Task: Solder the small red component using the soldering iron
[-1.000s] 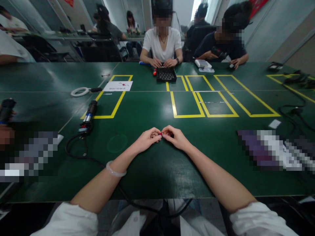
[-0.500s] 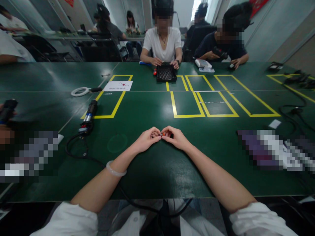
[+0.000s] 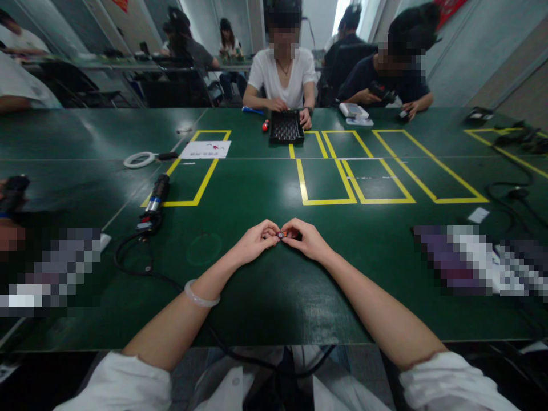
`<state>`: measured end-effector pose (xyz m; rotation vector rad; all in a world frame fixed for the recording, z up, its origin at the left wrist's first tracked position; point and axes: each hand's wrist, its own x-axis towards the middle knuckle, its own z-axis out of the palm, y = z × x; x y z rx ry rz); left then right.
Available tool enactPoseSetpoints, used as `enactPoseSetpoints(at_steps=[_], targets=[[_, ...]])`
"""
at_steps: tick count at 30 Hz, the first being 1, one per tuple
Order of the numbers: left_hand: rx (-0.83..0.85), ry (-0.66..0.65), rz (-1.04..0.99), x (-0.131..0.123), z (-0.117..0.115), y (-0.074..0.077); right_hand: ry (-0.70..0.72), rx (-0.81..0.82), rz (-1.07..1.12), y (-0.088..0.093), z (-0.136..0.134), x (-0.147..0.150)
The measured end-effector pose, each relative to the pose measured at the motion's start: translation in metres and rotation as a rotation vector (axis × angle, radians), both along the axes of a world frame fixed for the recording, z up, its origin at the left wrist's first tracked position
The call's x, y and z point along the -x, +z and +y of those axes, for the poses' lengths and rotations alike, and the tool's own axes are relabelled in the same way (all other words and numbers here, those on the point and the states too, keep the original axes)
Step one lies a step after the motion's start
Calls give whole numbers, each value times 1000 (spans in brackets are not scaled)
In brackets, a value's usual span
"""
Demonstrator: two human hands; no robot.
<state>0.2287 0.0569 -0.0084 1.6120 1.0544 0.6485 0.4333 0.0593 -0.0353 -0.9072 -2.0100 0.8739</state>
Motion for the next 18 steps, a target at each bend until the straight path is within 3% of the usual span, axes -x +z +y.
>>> enactPoseSetpoints(at_steps=[18], targets=[[8, -46, 38, 2, 0, -1, 25, -37, -54, -1, -1, 0]])
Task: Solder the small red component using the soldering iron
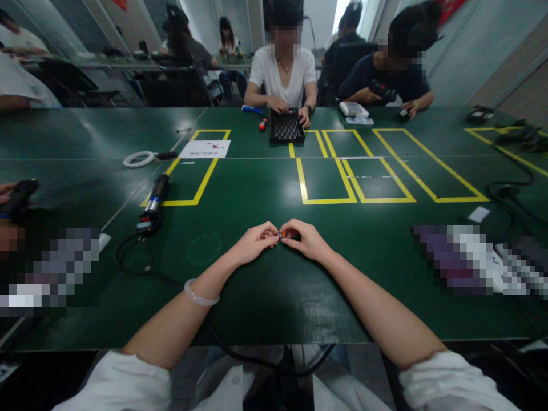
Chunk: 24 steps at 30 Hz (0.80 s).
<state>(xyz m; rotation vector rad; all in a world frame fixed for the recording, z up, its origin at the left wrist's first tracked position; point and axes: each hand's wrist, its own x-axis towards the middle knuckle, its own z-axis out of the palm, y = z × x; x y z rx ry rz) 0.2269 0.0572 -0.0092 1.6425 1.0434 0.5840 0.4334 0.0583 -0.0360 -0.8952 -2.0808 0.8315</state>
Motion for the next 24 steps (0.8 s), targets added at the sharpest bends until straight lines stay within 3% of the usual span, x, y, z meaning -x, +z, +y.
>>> enactPoseSetpoints(at_steps=[24], targets=[[-39, -9, 25, 1, 0, -3, -19, 32, 26, -1, 0, 1]])
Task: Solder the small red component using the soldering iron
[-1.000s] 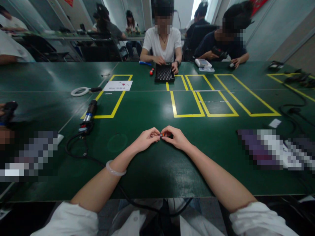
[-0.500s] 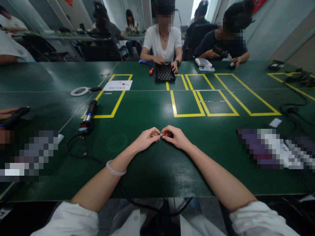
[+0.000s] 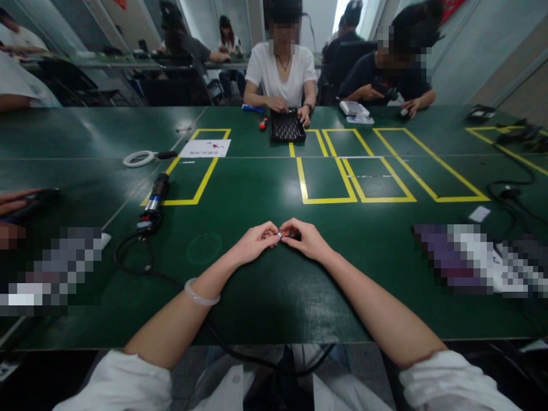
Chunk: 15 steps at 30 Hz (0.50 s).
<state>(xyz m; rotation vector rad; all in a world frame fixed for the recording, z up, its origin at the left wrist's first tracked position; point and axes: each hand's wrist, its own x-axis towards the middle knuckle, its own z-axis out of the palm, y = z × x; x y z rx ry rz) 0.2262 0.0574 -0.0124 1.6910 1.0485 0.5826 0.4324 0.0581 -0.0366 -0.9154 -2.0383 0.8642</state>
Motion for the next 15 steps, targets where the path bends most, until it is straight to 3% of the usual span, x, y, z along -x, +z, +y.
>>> enactPoseSetpoints(at_steps=[15], targets=[[-50, 6, 100, 0, -2, 3, -14, 52, 40, 0, 2, 0]])
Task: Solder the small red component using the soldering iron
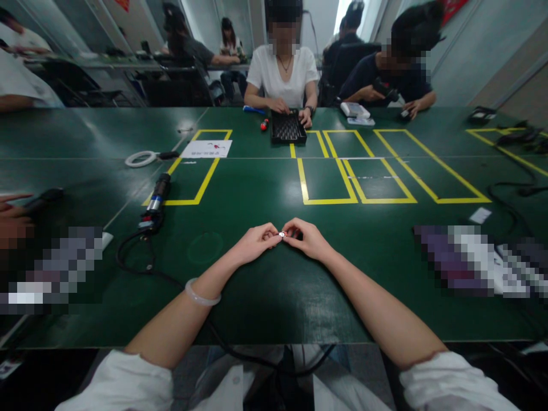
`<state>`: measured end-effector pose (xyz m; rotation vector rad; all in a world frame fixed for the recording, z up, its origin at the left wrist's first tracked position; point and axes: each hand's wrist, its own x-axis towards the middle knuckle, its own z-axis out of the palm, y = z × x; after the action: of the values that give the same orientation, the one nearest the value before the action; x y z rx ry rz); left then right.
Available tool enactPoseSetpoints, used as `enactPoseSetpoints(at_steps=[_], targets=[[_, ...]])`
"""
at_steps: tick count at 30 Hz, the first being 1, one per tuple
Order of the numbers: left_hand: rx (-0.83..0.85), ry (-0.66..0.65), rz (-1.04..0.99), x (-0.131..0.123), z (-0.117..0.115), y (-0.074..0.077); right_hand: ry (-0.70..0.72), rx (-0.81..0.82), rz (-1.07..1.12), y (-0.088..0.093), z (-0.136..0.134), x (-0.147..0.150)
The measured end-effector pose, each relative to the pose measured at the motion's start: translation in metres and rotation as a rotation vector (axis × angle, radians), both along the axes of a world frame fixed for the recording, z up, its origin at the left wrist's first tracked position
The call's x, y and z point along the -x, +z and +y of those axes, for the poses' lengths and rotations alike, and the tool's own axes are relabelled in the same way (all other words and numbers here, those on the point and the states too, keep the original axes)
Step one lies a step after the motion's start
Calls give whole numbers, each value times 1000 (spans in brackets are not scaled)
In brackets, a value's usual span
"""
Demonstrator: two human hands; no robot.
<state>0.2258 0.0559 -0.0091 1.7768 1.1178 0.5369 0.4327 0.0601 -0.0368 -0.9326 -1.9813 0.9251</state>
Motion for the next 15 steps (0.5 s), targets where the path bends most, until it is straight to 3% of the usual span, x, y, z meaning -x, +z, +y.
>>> enactPoseSetpoints(at_steps=[6, 9, 12, 15], targets=[[-23, 2, 3, 8, 3, 3, -39, 117, 0, -2, 3, -2], [-99, 81, 41, 20, 11, 11, -34, 148, 0, -2, 3, -2], [-216, 219, 83, 43, 24, 19, -25, 169, 13, -2, 3, -2], [-359, 354, 229, 82, 38, 24, -23, 176, 14, -1, 3, -2]])
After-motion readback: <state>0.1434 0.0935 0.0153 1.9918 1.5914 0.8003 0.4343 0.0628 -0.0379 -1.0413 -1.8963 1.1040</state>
